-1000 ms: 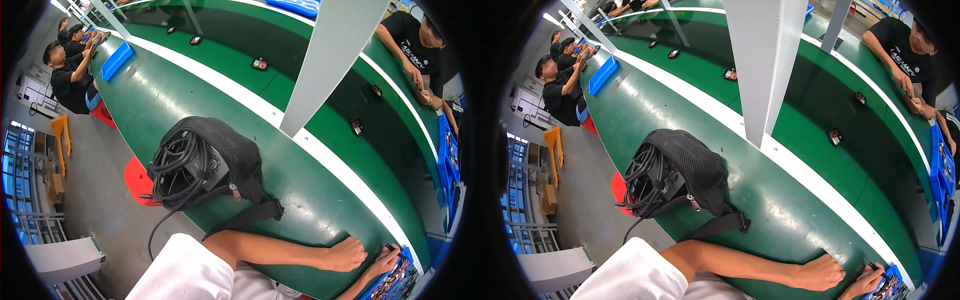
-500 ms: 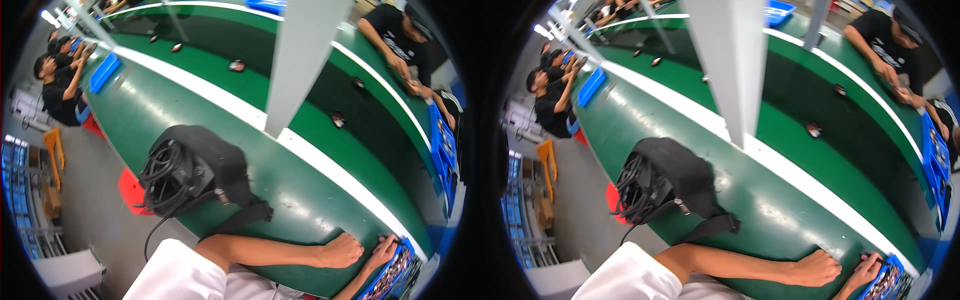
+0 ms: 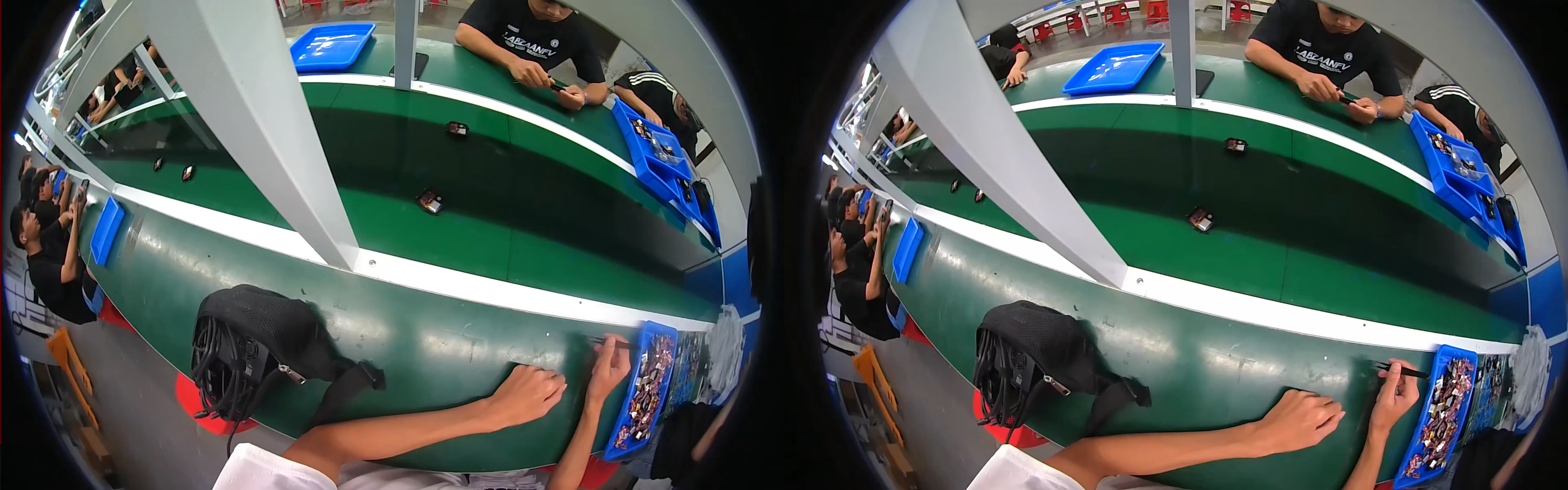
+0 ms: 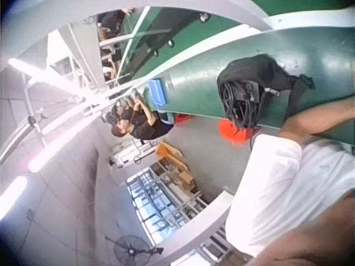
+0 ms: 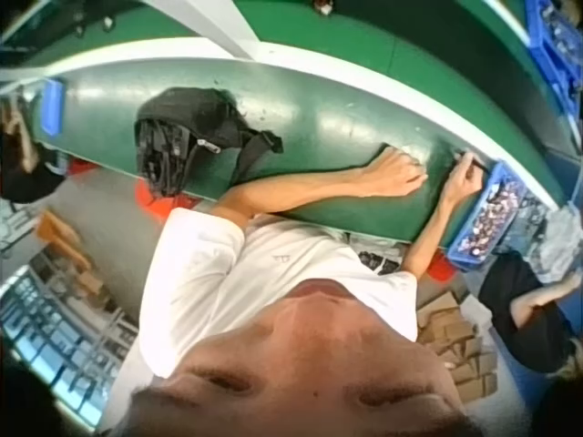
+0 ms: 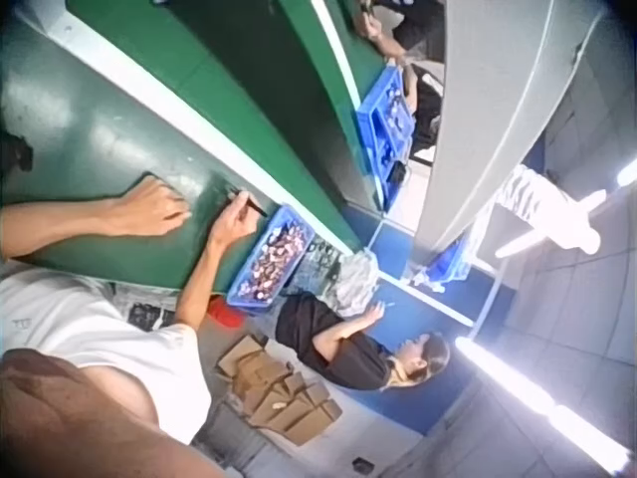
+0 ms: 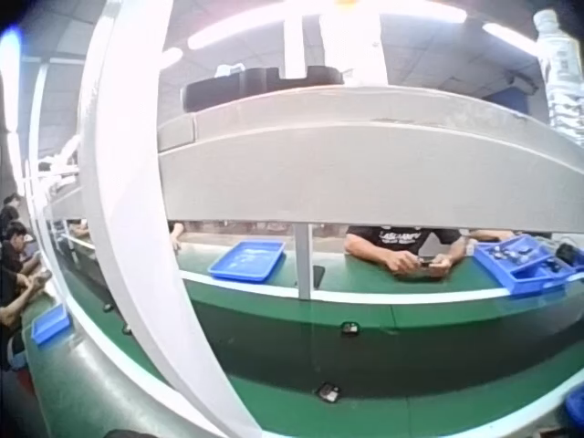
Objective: The recorder uses tweezers to assemble small electronic components into a device shell, likely a smartwatch.
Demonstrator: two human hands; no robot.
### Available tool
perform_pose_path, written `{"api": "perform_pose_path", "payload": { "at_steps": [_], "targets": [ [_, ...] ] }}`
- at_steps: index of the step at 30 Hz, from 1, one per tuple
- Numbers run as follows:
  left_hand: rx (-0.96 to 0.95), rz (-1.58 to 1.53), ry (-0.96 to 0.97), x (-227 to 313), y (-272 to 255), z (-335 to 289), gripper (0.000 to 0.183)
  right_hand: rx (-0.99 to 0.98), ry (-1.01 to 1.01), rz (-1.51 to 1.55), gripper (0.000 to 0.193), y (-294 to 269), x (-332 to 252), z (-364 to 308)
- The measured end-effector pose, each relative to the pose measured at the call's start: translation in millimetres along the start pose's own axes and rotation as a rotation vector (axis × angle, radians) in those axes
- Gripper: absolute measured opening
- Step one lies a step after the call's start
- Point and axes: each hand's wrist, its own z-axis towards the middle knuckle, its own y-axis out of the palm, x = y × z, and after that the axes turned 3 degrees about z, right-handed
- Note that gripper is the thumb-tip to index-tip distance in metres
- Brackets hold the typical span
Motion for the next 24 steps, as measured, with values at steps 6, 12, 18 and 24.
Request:
{"api": "perform_pose_path", "payload": {
  "at_steps": [6,12,18,24],
  "targets": [
    [-0.02,0.004,-0.032,-4.3,-3.5,-1.3,0.025,-0.037,0.019,-0.015,0.027,5.7,2.6,2.5],
    [0.005,0.024,0.026,-6.5,11.9,-1.5,0.022,0.036,-0.048,-0.009,0.031,-15.5,30.2,3.1],
    [-0.006,0.049,-0.029,-4.6,16.1,-7.9,0.02,0.018,0.05,-0.063,0.032,-19.2,52.1,8.0],
    [0.03,0.064,-0.059,-8.0,25.3,-11.0,0.019,0.06,0.038,-0.055,0.032,-22.3,74.9,8.4]
  ]
}}
